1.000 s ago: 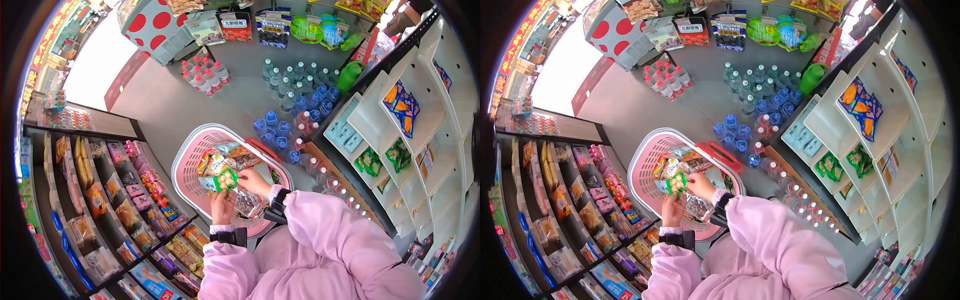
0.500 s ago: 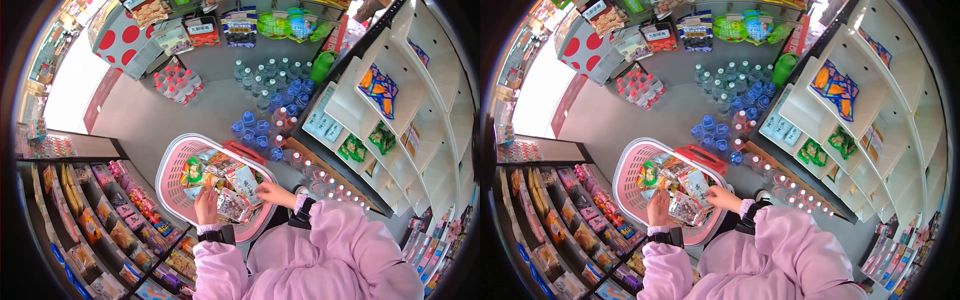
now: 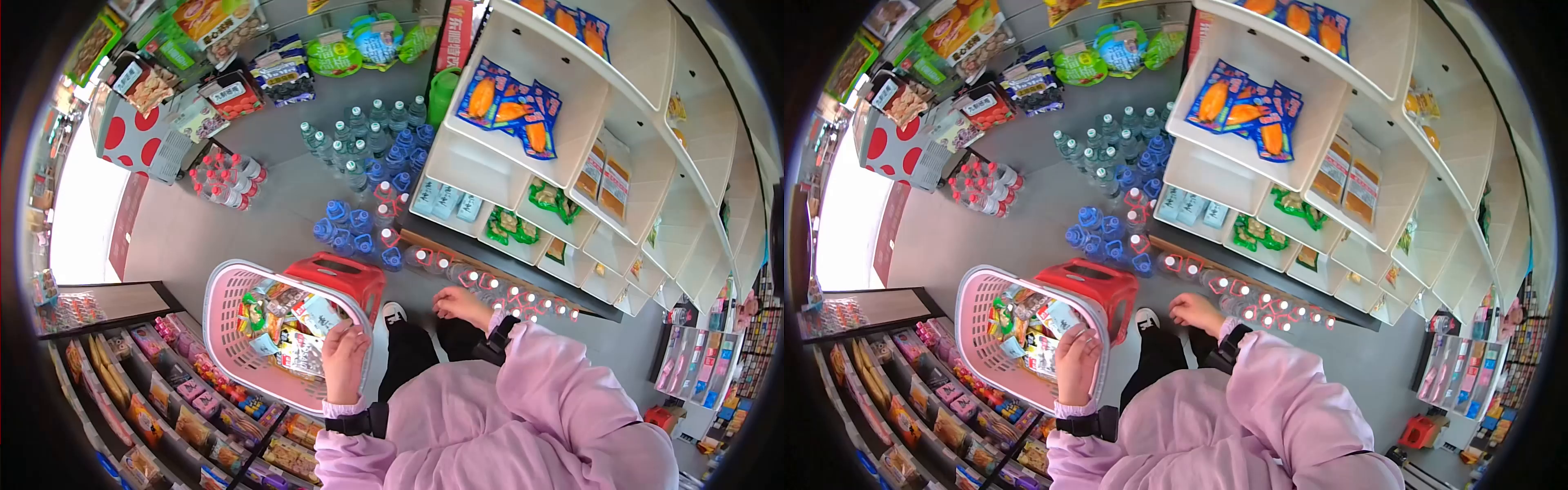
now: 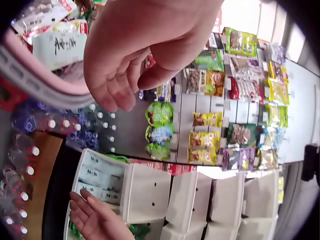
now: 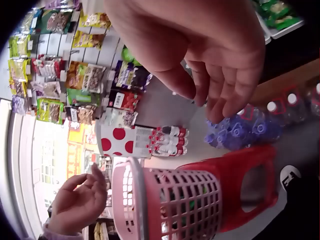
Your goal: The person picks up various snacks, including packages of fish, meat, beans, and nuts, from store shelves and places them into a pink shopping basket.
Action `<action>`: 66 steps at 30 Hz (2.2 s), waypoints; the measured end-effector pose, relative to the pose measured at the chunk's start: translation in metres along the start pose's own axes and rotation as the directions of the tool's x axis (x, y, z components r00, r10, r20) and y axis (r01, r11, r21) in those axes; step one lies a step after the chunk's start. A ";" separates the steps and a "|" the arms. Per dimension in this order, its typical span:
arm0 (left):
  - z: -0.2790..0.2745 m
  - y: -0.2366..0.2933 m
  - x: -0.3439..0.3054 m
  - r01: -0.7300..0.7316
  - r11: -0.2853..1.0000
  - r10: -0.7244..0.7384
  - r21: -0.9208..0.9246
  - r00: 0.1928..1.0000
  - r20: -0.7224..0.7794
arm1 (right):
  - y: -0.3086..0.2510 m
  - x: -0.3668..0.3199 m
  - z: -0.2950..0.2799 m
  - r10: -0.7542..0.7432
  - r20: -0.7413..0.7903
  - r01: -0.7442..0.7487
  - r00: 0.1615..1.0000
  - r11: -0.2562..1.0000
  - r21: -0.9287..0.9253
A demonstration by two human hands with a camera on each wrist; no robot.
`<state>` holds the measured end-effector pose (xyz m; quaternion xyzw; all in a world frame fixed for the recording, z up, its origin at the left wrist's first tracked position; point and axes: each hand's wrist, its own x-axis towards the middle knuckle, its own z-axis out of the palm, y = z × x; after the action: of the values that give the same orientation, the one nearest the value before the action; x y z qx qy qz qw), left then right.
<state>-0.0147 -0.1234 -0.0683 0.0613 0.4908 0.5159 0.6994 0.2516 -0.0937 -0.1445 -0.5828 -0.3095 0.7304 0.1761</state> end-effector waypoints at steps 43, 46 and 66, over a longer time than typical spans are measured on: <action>0.108 -0.151 -0.014 0.314 0.889 -0.399 0.334 0.889 0.225 | 0.039 -0.061 -0.162 -0.583 -0.286 0.353 0.760 0.740 -0.572; 0.121 -0.125 -0.020 0.342 0.894 -0.394 0.290 0.907 0.147 | 0.000 -0.090 -0.094 -0.557 -0.079 0.447 0.827 0.735 -0.510; -0.104 -0.003 -0.059 -0.113 0.886 0.081 -0.450 0.993 -0.089 | -0.043 0.030 0.203 -0.278 0.448 0.483 0.850 0.750 -0.452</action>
<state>-0.0898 -0.2144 -0.0862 -0.0969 0.3762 0.6524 0.6507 0.0445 -0.0935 -0.1120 -0.3903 -0.6458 0.6499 0.0905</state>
